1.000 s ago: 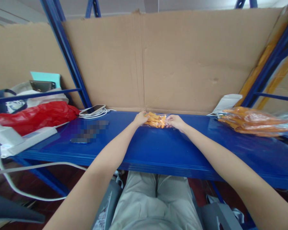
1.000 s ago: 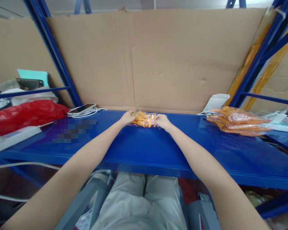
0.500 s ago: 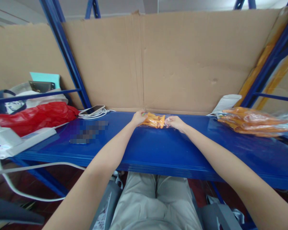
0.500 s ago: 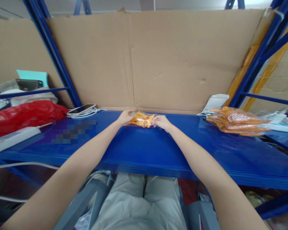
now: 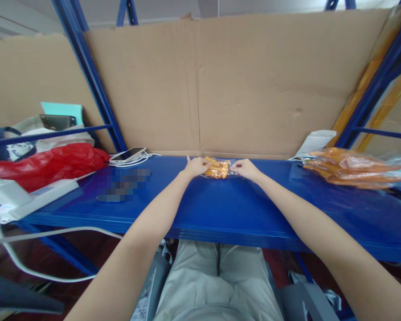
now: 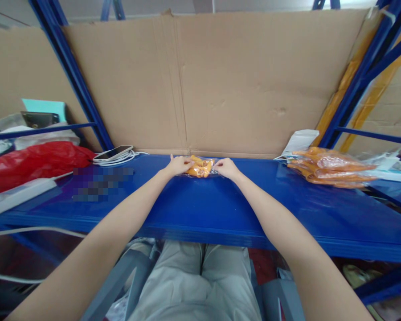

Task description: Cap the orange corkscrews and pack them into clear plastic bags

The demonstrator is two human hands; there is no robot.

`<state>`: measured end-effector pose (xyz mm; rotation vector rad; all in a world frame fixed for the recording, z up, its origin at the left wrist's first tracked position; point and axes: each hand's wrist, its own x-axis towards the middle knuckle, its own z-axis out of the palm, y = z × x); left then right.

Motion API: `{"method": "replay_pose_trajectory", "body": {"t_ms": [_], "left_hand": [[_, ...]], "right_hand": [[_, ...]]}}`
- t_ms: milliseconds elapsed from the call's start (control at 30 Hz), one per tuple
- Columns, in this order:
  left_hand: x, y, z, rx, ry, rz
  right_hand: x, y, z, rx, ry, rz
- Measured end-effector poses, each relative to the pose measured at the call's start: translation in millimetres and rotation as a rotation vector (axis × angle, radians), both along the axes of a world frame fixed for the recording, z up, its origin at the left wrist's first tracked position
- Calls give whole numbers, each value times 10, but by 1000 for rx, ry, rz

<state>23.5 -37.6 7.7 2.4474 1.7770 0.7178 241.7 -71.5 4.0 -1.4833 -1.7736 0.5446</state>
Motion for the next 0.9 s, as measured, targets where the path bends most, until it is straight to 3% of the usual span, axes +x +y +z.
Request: {"method": "replay_pose_trajectory", "body": {"t_ms": [100,333,467,600,767,900], "left_hand": [[17,-35,21,23,93,24],[63,-132,170,132,98,73],[-1,-144,269,19,-91,109],[-112,-43,214,-100,-298,125],[-123,77,97,-270,-433,232],[-69,30,115,-331,-675,278]], "right_hand": [[12,6,60,63,29,-30],[76,0,65,77,-84,166],[196,91,29,104,-141,-55],[264,117,9,91,-97,-268],[143,-6,17,-132,23,-173],[-17,-81,22,-158,174,-130]]}}
